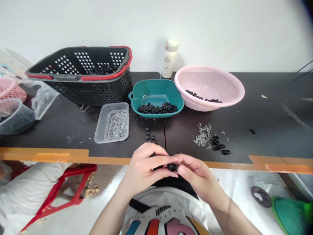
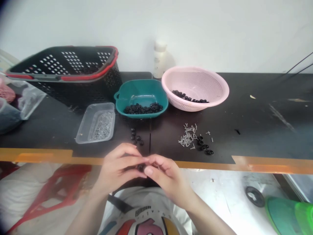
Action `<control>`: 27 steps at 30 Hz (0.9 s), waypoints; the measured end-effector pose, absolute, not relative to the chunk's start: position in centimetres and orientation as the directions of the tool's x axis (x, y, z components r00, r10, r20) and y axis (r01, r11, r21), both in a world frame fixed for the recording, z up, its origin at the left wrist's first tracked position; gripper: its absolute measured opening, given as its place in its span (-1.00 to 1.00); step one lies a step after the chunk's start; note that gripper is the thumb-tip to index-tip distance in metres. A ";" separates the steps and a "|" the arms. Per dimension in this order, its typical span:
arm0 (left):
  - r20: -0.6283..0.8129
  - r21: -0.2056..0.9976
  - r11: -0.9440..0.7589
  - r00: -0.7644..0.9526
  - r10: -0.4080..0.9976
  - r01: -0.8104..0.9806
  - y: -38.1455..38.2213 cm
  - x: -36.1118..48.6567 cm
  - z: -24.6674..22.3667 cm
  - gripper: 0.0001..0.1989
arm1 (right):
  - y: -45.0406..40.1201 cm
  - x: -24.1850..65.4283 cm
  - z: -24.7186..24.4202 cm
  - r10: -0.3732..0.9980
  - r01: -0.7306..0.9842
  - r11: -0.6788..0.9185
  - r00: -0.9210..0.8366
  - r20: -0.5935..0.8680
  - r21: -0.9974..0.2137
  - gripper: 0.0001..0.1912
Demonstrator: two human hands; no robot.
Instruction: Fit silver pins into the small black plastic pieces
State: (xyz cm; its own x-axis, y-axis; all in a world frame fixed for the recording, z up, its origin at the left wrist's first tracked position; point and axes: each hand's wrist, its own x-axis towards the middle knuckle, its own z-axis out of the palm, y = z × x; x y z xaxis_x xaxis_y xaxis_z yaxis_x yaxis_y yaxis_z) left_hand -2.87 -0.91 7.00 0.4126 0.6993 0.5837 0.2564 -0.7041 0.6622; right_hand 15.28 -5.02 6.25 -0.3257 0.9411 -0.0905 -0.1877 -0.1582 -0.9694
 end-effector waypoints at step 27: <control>0.651 0.579 -0.796 0.487 0.582 0.176 -0.8 -3.0 8.2 -0.76 | -4.0 15.5 5.5 0.913 -0.362 -0.188 -0.408 -0.027 -0.913 -0.77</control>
